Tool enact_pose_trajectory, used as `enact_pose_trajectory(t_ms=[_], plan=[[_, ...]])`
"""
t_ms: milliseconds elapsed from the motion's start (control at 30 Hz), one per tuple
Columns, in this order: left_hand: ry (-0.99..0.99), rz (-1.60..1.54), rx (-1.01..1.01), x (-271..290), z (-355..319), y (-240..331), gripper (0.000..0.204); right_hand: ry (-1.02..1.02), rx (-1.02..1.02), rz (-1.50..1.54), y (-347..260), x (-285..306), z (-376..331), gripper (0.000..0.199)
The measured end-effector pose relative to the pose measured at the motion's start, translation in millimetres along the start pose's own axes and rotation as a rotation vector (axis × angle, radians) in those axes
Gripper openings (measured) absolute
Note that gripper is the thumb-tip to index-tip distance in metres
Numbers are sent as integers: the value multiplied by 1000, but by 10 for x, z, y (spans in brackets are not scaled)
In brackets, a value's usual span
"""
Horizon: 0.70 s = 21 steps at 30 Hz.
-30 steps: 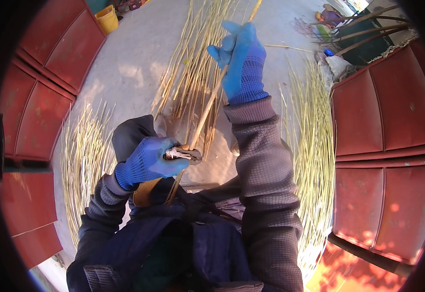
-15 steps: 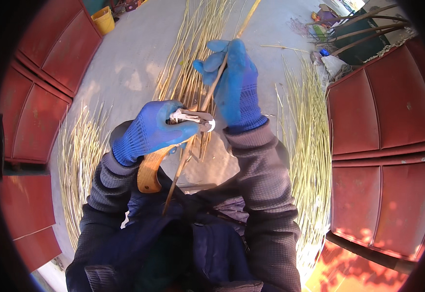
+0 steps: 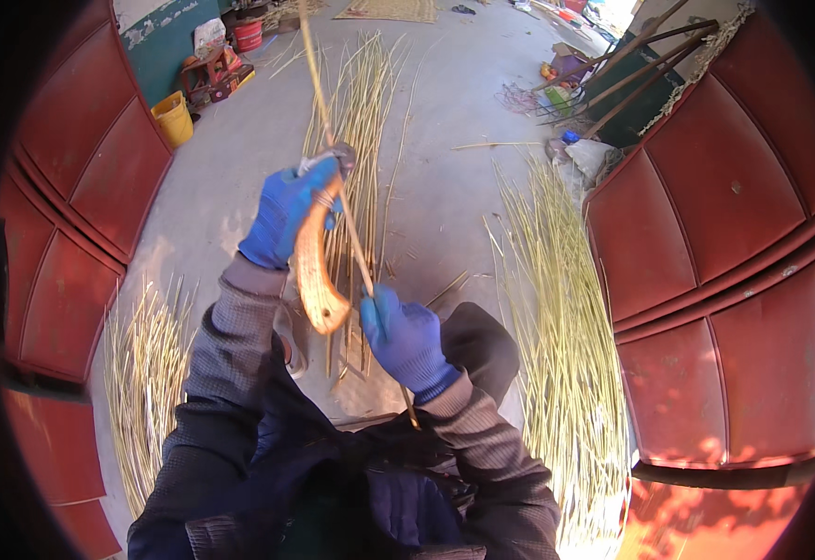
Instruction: The person sits on the floor and uses a curved knife to peel thin strips from bamboo rods. The peeled strips are placed in a pile on the floor, and the person continues the process with multiple rods.
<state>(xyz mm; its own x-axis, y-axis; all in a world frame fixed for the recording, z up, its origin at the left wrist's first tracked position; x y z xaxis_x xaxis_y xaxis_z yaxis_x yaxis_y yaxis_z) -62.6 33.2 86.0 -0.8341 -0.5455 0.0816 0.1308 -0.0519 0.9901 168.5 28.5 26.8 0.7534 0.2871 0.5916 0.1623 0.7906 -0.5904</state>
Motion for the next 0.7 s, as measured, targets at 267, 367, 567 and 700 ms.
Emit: enact_pose_trajectory(t_ms=[267, 367, 567, 700], plan=[[151, 309, -97, 1071, 694, -281, 34, -472, -44, -269, 48, 1536, -2312, 31], [49, 493, -211, 826, 562, -478, 35, -441, -106, -266, 6, 1848, -2682, 32], [-19, -34, 219, -188, -38, -824, 39, -337, -410, 81, 410, 1204, -1615, 49], [-101, -207, 353, -811, -455, -898, 32, -135, -344, 343, 602, 207, -477, 37]])
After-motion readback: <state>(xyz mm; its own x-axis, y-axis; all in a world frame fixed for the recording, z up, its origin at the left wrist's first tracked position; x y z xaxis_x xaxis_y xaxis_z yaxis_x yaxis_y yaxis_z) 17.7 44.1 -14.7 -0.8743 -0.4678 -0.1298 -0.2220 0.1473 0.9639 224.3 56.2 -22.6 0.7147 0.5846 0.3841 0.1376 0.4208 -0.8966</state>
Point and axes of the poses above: each hand's wrist, its own z-axis towards the middle knuckle, its own x-axis out of the back of the hand, y = z × x, the point moved 7 cm from there along z, towards the middle knuckle, and after that the axes turned 8 degrees about z, right-handed, at the moved point
